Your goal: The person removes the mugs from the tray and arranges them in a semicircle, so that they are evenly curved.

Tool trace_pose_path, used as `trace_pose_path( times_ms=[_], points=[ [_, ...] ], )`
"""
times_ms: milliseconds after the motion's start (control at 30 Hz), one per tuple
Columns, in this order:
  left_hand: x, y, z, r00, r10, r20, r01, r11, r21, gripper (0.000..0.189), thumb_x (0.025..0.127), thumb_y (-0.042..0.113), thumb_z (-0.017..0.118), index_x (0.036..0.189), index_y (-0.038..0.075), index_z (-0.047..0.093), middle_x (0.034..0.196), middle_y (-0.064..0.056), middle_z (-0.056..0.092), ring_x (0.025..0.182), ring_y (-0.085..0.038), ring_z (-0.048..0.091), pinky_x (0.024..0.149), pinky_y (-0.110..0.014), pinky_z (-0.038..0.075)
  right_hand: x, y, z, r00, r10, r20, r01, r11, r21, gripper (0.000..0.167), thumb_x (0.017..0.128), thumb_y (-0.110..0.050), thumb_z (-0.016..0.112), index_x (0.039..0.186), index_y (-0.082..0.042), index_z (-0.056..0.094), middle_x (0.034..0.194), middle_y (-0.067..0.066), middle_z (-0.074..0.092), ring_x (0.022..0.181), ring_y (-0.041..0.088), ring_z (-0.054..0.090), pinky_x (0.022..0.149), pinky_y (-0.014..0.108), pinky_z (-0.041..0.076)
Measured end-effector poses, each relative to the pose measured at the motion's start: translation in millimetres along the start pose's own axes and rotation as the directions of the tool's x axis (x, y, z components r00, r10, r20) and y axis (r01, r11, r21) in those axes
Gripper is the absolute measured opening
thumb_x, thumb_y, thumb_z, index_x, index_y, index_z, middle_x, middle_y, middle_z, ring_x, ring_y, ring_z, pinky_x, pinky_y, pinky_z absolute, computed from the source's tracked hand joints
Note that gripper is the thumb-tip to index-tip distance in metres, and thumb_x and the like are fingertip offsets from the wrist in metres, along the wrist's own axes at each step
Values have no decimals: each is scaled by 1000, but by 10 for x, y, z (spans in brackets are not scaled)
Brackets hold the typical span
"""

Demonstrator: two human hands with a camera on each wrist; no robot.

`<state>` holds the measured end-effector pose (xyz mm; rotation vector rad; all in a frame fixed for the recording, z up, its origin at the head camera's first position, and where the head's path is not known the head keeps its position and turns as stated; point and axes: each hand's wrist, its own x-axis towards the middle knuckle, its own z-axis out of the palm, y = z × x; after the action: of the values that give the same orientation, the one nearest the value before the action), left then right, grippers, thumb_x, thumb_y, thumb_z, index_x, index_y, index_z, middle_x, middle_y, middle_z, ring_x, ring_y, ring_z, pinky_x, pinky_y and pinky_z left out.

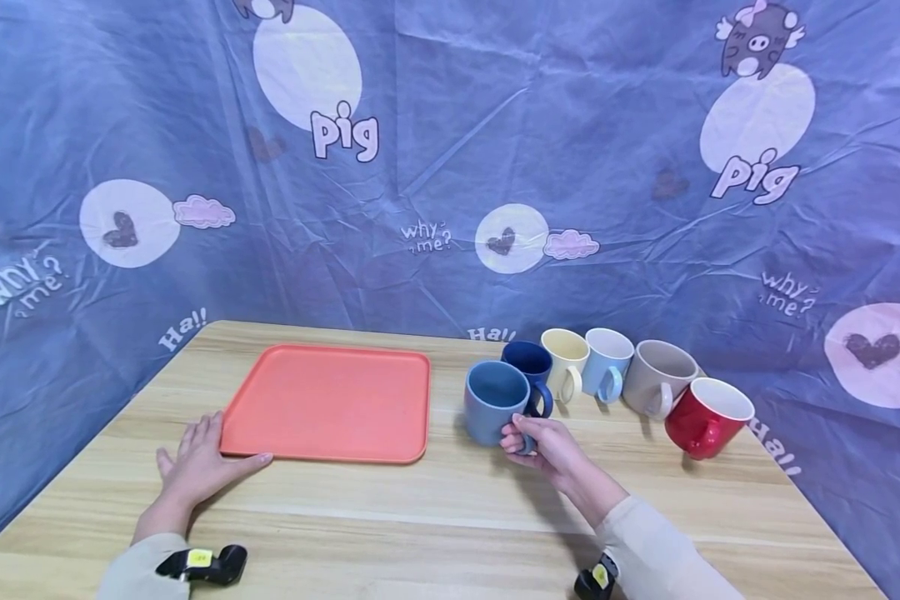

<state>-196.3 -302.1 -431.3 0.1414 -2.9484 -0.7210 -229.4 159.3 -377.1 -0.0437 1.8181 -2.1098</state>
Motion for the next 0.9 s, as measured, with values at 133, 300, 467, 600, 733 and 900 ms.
trace_pose_path(
  times_ms=[133,300,467,600,733,900],
  points=[
    [6,-9,8,1000,0,-4,0,1000,2,115,63,66,57,133,-10,7,130,-38,11,119,-51,1,79,-66,-17,-21,-1,-23,1000,-2,3,2,1000,0,23,89,-16,48,78,-2,61,64,2,61,64,11,59,78,39,45],
    [7,-10,10,1000,-1,-4,1,1000,5,115,63,66,57,133,-9,7,130,-38,10,119,-51,1,79,-67,-16,-41,2,-58,1000,-3,8,3,1000,-6,23,90,-16,47,78,-2,62,65,2,61,65,11,60,76,37,46],
    [4,-9,11,1000,-1,-4,1,1000,5,115,63,66,57,133,-9,7,130,-38,11,119,-51,2,80,-67,-16,-68,-3,-83,1000,-4,22,4,1000,-6,23,89,-17,48,78,-3,63,65,2,62,66,11,60,74,35,47],
    [3,-7,16,1000,2,-6,-2,1000,3,115,63,66,57,133,-9,7,130,-38,10,119,-51,2,79,-67,-16,-91,-13,-99,1000,0,20,0,1000,-7,23,89,-17,48,79,-2,63,65,2,62,66,11,60,75,35,47],
    [5,-6,22,1000,7,-10,-7,1000,-3,115,63,66,57,133,-9,7,130,-38,10,119,-51,1,79,-67,-16,-112,-15,-125,1000,-5,20,5,1000,-18,23,89,-18,48,81,-1,62,66,2,62,67,11,60,76,36,46],
    [0,-14,15,1000,16,-24,-16,1000,-4,115,62,67,57,133,-9,8,130,-38,12,119,-51,3,79,-67,-16,-102,-3,-148,1000,0,13,1,1000,-30,23,89,-19,49,80,-2,63,67,2,62,67,12,60,75,35,47]
  ],
)
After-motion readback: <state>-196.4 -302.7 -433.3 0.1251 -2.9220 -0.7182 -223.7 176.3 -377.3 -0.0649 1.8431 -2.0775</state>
